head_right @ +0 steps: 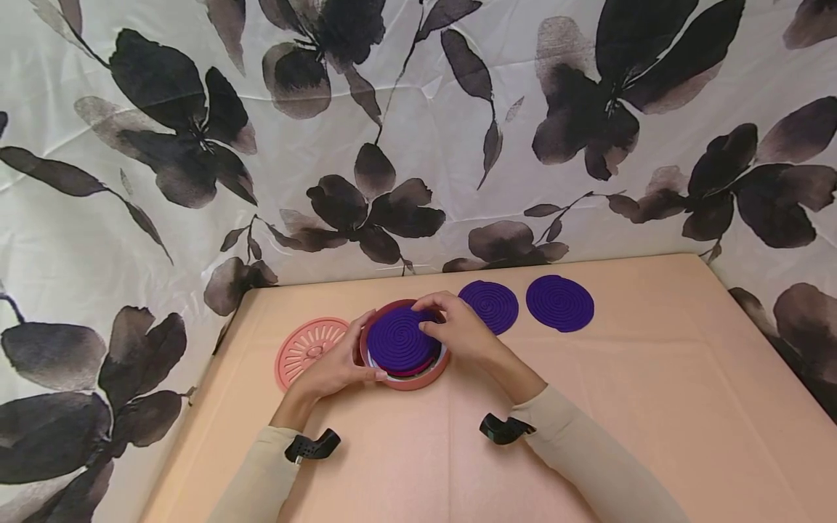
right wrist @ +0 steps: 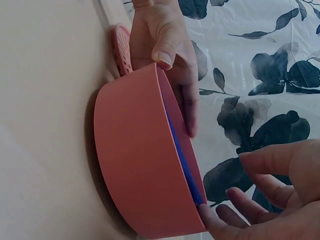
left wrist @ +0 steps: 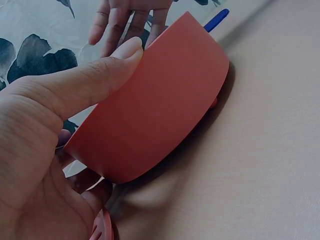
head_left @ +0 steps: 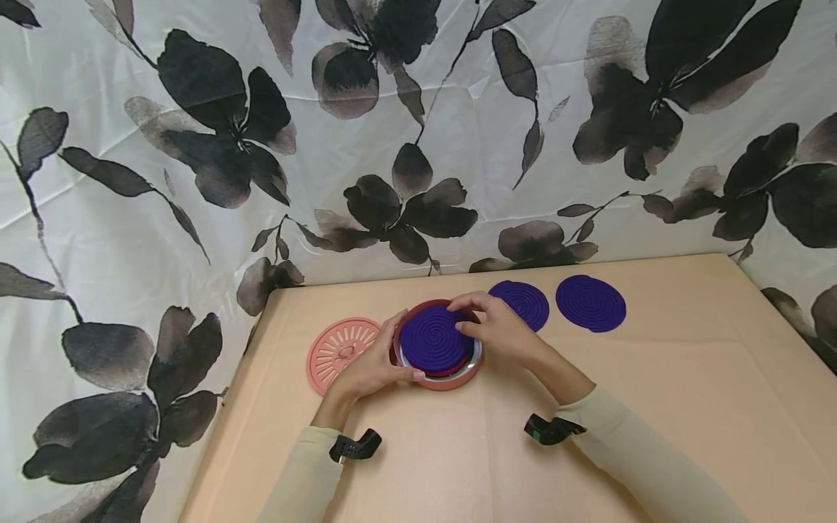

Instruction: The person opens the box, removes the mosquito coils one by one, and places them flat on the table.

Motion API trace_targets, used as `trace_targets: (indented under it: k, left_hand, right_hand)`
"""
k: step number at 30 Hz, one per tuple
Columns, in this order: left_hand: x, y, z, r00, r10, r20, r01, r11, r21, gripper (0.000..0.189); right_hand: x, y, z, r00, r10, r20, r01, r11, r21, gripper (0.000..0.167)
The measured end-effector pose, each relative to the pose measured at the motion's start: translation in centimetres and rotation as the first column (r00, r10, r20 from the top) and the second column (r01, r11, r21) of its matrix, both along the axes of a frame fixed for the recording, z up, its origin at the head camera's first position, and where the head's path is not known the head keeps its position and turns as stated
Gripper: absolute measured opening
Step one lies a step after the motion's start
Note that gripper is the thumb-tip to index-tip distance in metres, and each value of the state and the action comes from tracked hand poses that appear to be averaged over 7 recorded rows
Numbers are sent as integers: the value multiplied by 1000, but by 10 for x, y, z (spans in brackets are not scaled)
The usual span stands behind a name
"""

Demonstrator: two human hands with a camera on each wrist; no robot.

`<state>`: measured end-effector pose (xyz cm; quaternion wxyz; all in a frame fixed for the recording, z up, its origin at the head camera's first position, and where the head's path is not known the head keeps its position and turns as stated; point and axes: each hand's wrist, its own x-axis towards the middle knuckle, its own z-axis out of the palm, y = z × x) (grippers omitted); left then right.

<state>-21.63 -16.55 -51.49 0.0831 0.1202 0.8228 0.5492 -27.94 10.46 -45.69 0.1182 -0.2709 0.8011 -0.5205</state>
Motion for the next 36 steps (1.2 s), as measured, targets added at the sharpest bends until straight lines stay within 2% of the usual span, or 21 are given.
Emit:
trace_targets:
  k: [3, 5, 11, 18, 25, 29, 32, 36]
  left_hand:
    - [1, 1, 1, 1000, 4, 6, -4, 1000, -1, 117]
    - [1, 1, 1, 1000, 6, 11, -6, 1000, 0, 117]
    - [-1, 1, -1, 1000, 12, 19, -12, 1000, 2, 116]
    - [-3, 2, -1, 1000, 20, 23, -20, 1000, -6, 115]
    - [-2, 3, 0, 999, 29, 26, -29, 1000, 4, 119]
    - [-3, 3, -1, 999, 31, 27, -31, 1000, 1, 118]
    - [-4, 3, -2, 999, 32, 30, -32, 999, -2, 116]
    - [-4, 3, -2, 999, 35, 27, -35, 999, -4, 116]
  right_hand:
    - [-1, 1, -2, 999, -21, 32, 22, 1000, -21, 32]
    - [-2, 2, -4, 996, -30, 81, 33, 998, -48, 33]
    - [-5, 1, -6, 977, 32, 210, 0, 988, -152, 43]
    - [-10, 0, -10, 961, 64, 269, -30, 991, -130, 58]
    - [-13, -1, -11, 923, 135, 360, -84, 984, -154, 54]
    - [-13, 0, -12, 927, 162, 339, -131, 985, -112, 55]
    - [-14, -1, -14, 944, 172, 281, -165, 985, -50, 57]
    - [-14, -2, -16, 965, 157, 209, -165, 986, 21, 56]
